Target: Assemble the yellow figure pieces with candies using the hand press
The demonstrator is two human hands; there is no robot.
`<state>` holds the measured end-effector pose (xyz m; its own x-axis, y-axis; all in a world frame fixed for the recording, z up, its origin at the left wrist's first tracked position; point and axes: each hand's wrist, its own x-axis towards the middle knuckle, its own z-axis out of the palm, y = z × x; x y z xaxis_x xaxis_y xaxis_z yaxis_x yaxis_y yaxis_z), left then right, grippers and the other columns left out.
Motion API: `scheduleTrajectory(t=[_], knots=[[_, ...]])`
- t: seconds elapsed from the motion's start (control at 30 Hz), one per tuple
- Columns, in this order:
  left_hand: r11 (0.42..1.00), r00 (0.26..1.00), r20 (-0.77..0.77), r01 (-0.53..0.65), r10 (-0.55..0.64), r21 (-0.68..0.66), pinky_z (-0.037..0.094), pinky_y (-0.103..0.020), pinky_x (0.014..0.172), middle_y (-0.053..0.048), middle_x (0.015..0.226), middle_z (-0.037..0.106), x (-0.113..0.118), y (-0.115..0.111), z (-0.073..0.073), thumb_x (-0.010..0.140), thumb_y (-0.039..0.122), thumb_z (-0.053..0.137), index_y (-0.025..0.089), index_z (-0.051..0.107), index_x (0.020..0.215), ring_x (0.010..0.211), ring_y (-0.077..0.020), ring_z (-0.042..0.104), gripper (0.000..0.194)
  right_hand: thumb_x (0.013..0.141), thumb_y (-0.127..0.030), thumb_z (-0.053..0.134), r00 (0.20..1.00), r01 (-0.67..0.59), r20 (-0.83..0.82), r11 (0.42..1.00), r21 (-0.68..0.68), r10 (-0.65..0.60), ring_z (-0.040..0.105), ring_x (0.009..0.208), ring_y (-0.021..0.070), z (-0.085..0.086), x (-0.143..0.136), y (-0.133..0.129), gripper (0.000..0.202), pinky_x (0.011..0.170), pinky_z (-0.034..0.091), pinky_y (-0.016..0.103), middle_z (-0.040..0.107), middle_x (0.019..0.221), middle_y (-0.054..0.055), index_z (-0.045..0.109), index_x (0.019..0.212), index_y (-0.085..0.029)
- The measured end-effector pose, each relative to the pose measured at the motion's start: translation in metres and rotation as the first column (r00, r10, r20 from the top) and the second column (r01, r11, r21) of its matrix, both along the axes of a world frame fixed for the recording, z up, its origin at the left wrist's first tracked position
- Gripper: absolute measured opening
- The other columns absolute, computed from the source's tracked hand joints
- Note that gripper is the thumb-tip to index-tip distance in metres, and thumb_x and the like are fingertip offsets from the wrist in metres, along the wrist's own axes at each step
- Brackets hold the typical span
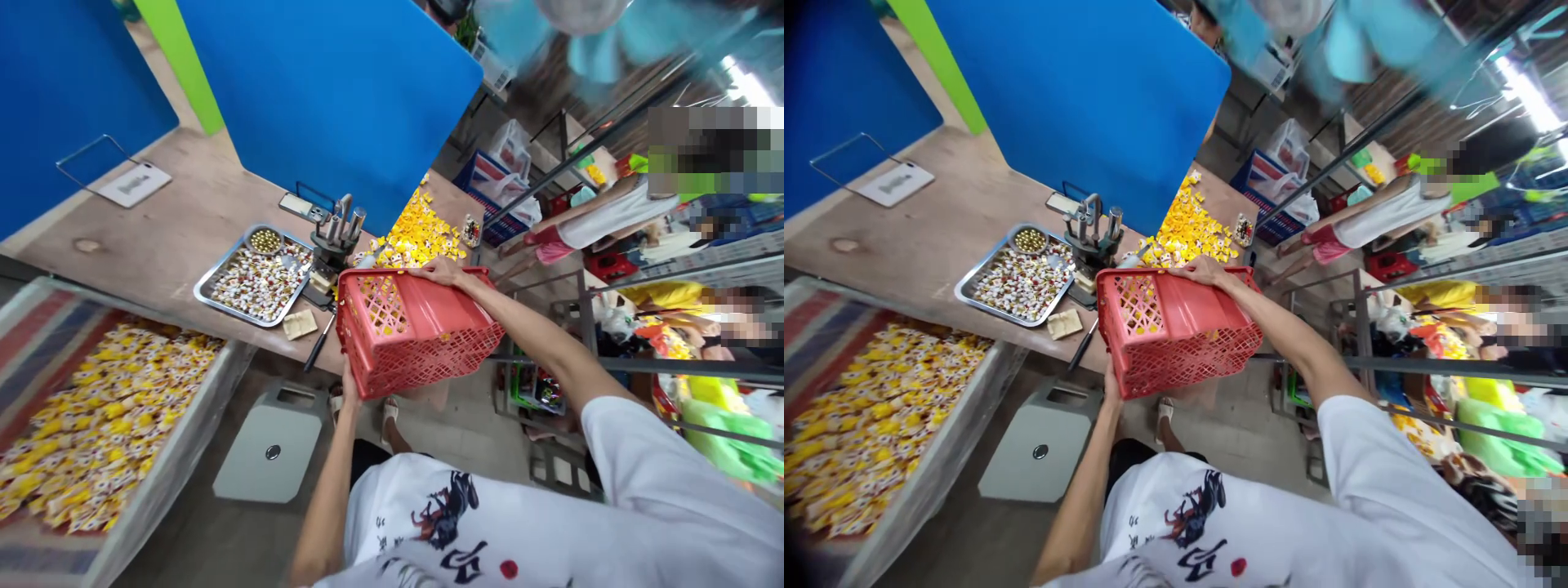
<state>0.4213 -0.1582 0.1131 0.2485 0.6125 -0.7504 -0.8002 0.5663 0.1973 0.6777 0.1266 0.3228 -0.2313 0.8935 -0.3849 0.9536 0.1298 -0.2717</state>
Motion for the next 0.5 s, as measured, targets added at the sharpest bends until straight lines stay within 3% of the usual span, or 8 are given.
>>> scheduleTrajectory(t=[0.2, 0.33, 0.43, 0.5], knots=[[0.991, 0.992, 0.041, -0.115, 0.117, -0.063, 0.061, -0.045, 0.114, -0.013, 0.136, 0.081, -0.012, -0.004, -0.008, 0.106, 0.06, 0.062, 0.017, 0.071, 0.15, 0.139, -0.0346, 0.071, 0.063, 0.094, -0.096, 0.051, 0.996, -0.078, -0.026, 0.995, 0.068, 0.08, 0.04, 0.06, 0.0108, 0.02, -0.021, -0.024, 0.086, 0.063, 0.02, 0.03, 0.051, 0.058, -0.001, 0.062, 0.06, -0.017], [0.988, 0.981, 0.127, -0.142, 0.149, -0.064, 0.059, -0.048, 0.116, -0.018, 0.138, 0.079, -0.016, 0.003, 0.003, 0.105, 0.056, 0.063, 0.013, 0.072, 0.148, 0.139, -0.0372, 0.071, 0.062, 0.092, -0.099, 0.046, 0.993, -0.119, -0.012, 0.993, 0.004, 0.119, 0.037, 0.058, 0.0109, 0.037, -0.026, -0.038, 0.089, 0.063, 0.018, 0.031, 0.05, 0.056, -0.001, 0.059, 0.058, -0.018], [0.988, 0.983, 0.102, -0.148, 0.152, -0.047, 0.061, -0.047, 0.113, -0.018, 0.128, 0.083, -0.025, 0.003, 0.013, 0.102, 0.05, 0.069, 0.011, 0.076, 0.139, 0.133, -0.0389, 0.074, 0.054, 0.095, -0.097, 0.044, 0.993, -0.115, 0.02, 0.989, 0.089, 0.114, 0.036, 0.056, 0.0107, 0.052, -0.023, -0.057, 0.089, 0.063, 0.017, 0.031, 0.049, 0.054, -0.001, 0.059, 0.057, -0.018], [0.991, 0.992, 0.047, -0.115, 0.118, -0.063, 0.063, -0.043, 0.106, -0.015, 0.116, 0.085, -0.036, -0.002, 0.017, 0.098, 0.044, 0.075, 0.012, 0.078, 0.131, 0.124, -0.0376, 0.078, 0.047, 0.097, -0.095, 0.046, 0.993, -0.118, 0.048, 0.98, 0.162, 0.111, 0.04, 0.056, 0.0111, 0.062, -0.023, -0.086, 0.088, 0.063, 0.018, 0.031, 0.054, 0.055, 0.0, 0.061, 0.058, -0.017]])
